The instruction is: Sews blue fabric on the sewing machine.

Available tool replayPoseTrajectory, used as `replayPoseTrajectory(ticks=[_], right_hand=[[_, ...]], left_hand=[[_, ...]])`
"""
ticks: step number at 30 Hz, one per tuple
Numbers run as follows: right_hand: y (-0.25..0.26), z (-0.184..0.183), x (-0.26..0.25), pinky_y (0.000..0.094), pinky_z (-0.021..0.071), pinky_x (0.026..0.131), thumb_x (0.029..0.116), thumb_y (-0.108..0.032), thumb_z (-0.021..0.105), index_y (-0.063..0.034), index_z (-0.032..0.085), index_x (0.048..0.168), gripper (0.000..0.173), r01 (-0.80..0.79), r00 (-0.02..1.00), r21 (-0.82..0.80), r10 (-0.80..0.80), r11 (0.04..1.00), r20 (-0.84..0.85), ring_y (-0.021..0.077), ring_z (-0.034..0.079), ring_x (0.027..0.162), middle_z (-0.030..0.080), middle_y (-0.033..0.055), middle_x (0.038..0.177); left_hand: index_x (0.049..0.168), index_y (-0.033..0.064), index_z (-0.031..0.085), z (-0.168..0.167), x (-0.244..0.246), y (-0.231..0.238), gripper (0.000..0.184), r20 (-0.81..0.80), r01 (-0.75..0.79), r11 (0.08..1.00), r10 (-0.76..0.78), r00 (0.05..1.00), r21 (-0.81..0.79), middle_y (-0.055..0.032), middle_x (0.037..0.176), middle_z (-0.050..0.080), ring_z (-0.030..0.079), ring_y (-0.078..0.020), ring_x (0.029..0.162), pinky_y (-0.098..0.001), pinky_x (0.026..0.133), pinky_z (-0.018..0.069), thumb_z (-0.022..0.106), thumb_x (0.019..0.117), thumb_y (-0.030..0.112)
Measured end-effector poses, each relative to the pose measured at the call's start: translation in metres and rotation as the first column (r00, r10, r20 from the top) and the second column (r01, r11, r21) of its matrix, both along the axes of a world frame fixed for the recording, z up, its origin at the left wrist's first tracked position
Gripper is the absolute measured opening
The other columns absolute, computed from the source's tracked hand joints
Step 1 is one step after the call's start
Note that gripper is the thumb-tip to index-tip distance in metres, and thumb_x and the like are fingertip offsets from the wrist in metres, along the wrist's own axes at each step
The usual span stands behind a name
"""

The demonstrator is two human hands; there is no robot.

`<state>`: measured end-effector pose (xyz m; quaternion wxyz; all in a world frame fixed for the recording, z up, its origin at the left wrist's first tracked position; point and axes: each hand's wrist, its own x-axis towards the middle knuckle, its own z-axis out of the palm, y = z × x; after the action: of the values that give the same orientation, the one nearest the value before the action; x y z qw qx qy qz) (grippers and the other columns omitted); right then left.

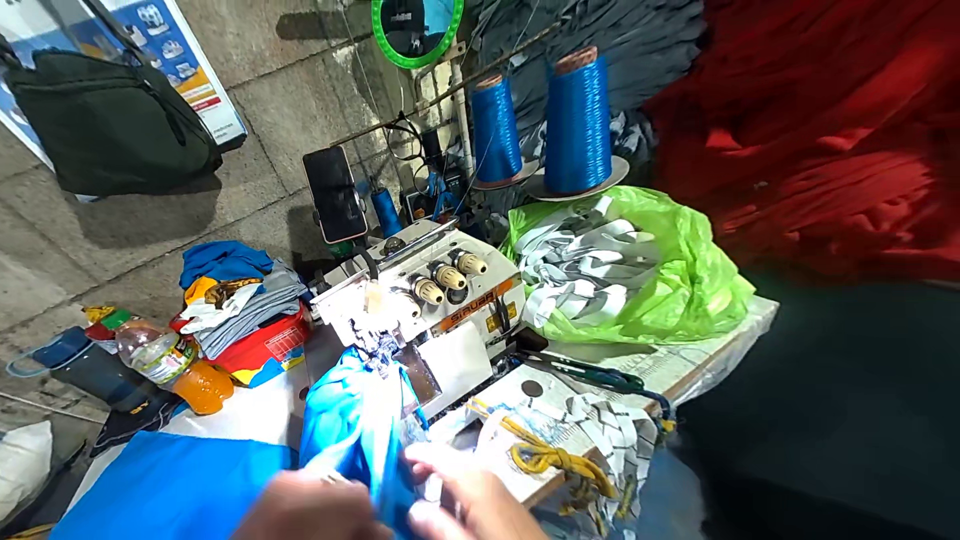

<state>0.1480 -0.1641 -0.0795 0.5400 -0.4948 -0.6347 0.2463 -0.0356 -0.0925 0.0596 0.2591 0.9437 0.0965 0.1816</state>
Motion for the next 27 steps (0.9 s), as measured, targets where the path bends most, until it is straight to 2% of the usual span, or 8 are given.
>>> replayPoseTrajectory(ticks=[4,8,12,17,20,23,25,27], right_hand=[[0.012,0.001,-0.048,0.0491,0.0567,0.090,0.0956,-0.015,0.067,-0.0026,0.065,0.133,0.040,-0.172,0.969,0.265,0.114,0.949,0.218,0.0360,0.068,0.112,0.067,0.0207,0.130],[0.024,0.012,-0.063,0.0526,0.0532,0.099,0.0950,-0.012,0.067,-0.0005,0.064,0.136,0.043,-0.256,0.930,0.208,0.182,0.944,0.319,0.0411,0.066,0.119,0.064,0.0243,0.135],[0.030,0.003,-0.031,0.0466,0.0596,0.074,0.0969,-0.004,0.058,0.0030,0.072,0.102,0.017,-0.145,0.973,0.281,0.085,0.949,0.216,0.0310,0.073,0.083,0.072,0.0180,0.089],[0.044,0.022,0.019,0.0275,0.0532,0.056,0.0977,-0.018,0.056,-0.0064,0.071,0.094,0.019,0.256,0.947,0.379,-0.309,0.889,0.086,0.0107,0.061,0.061,0.067,0.0039,0.076],[0.055,0.040,0.026,0.0253,0.0547,0.059,0.0944,-0.014,0.059,-0.0088,0.074,0.096,0.016,0.271,0.900,0.484,-0.397,0.832,0.178,0.0101,0.063,0.065,0.066,0.0018,0.078],[0.063,0.054,0.023,0.0366,0.0600,0.073,0.0946,-0.009,0.060,-0.0101,0.078,0.107,0.021,0.090,0.897,0.465,-0.274,0.881,0.347,0.0183,0.072,0.085,0.074,0.0051,0.093],[0.062,0.057,0.020,0.0394,0.0604,0.082,0.0969,-0.007,0.058,-0.0100,0.077,0.105,0.021,-0.030,0.886,0.411,-0.166,0.911,0.433,0.0209,0.073,0.098,0.076,0.0063,0.104],[0.053,0.053,0.019,0.0391,0.0609,0.079,0.0962,-0.007,0.059,-0.0101,0.076,0.098,0.017,-0.056,0.880,0.386,-0.137,0.921,0.455,0.0229,0.073,0.095,0.074,0.0086,0.105]], left_hand=[[0.073,0.0001,0.053,0.032,-0.015,0.035,0.036,-0.020,0.045,0.996,-0.043,0.999,0.075,-0.0032,0.063,0.048,0.046,-0.0012,0.061,-0.0163,0.057,0.0368,0.050,0.1060,0.016],[0.071,0.0007,0.055,0.038,-0.018,0.042,0.034,-0.040,-0.015,0.985,0.023,0.999,0.171,-0.0019,0.061,0.050,0.047,0.0006,0.060,-0.0152,0.056,0.0370,0.053,0.1018,0.015],[0.074,-0.0046,0.056,0.034,-0.024,0.038,0.034,-0.051,-0.003,0.988,0.011,0.999,0.152,-0.0091,0.064,0.053,0.050,-0.0058,0.063,-0.0198,0.059,0.0402,0.052,0.1036,0.012],[0.074,-0.0030,0.055,0.026,-0.024,0.037,0.033,-0.015,0.015,0.987,-0.013,1.000,0.159,-0.0089,0.063,0.050,0.048,-0.0059,0.062,-0.0186,0.058,0.0380,0.051,0.1040,0.012],[0.075,-0.0042,0.056,0.025,-0.022,0.034,0.032,-0.001,0.001,0.982,-0.001,1.000,0.188,-0.0104,0.064,0.052,0.049,-0.0059,0.063,-0.0179,0.059,0.0386,0.052,0.1030,0.011],[0.075,-0.0037,0.056,0.023,-0.021,0.031,0.032,0.011,0.014,0.978,-0.016,1.000,0.209,-0.0109,0.063,0.052,0.049,-0.0074,0.062,-0.0183,0.057,0.0377,0.052,0.1030,0.011],[0.074,-0.0030,0.057,0.022,-0.018,0.021,0.033,-0.031,0.006,0.974,0.001,1.000,0.226,-0.0117,0.061,0.051,0.048,-0.0127,0.058,-0.0244,0.054,0.0378,0.053,0.1033,0.012],[0.073,-0.0027,0.062,0.017,-0.008,0.001,0.032,-0.138,-0.025,0.963,0.064,0.988,0.267,-0.0143,0.060,0.055,0.055,-0.0234,0.055,-0.0384,0.052,0.0433,0.054,0.1004,0.011]])
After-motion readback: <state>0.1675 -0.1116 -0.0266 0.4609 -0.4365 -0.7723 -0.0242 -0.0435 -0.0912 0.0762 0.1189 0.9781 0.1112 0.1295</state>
